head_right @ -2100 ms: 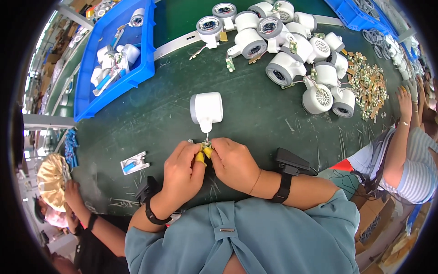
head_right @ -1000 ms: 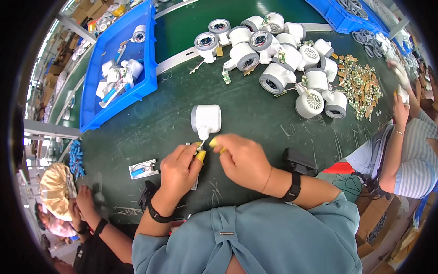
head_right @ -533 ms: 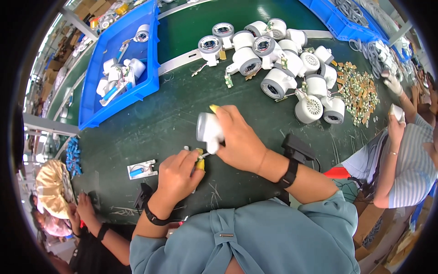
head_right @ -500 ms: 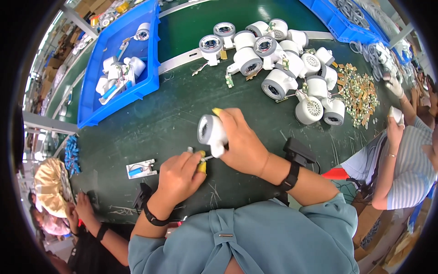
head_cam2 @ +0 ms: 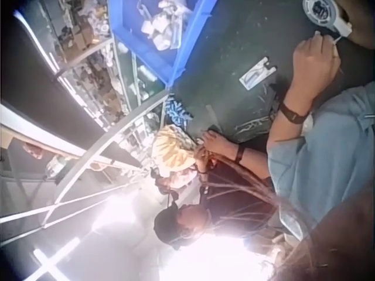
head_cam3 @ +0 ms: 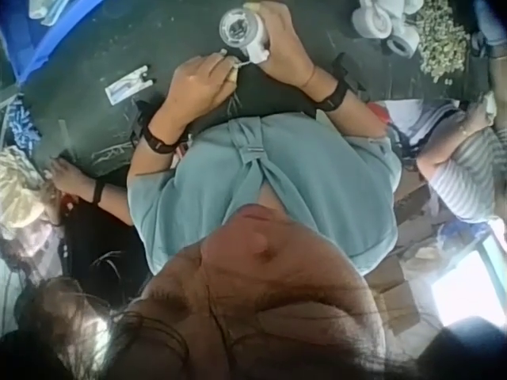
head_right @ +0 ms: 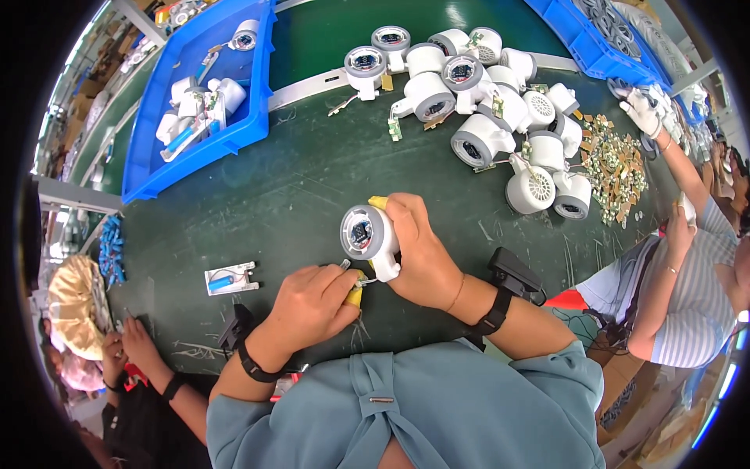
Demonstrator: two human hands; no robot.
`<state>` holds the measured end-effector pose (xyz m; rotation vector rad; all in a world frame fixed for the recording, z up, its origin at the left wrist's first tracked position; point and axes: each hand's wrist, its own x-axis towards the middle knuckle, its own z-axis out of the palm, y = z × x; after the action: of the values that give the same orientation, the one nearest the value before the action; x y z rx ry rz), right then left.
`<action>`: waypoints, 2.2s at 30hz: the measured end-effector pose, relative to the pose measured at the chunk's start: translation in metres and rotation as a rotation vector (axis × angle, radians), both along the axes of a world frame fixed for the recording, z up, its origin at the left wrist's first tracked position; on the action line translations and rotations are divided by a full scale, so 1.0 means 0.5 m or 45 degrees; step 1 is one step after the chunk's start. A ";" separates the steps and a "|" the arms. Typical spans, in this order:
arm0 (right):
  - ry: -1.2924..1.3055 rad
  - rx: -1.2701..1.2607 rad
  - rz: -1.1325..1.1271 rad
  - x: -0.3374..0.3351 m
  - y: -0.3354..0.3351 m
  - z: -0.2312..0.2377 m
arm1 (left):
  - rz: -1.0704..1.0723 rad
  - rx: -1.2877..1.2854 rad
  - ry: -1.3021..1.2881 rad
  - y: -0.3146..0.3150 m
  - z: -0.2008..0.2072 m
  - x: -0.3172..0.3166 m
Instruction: The person connects wires between a circuit board and a battery, fits the board into a white plastic housing, and presses the housing into a base. They repeat this assembly process and place the finished units onto a pile on the table.
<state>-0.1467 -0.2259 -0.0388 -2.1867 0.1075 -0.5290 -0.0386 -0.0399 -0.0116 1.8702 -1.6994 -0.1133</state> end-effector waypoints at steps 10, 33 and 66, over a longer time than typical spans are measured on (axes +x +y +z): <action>-0.002 0.029 -0.017 0.002 0.004 0.001 | 0.026 0.001 0.027 0.003 -0.005 0.004; 0.092 0.114 0.049 0.008 -0.010 0.024 | 1.265 0.016 0.451 0.302 0.126 0.293; 0.764 1.406 0.355 -0.002 0.042 0.024 | 0.425 -0.013 0.487 0.077 -0.011 0.036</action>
<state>-0.1478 -0.2049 -0.0270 -1.1636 0.3203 0.3288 -0.0205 -0.0014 -0.0169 1.9486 -1.1184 -0.3045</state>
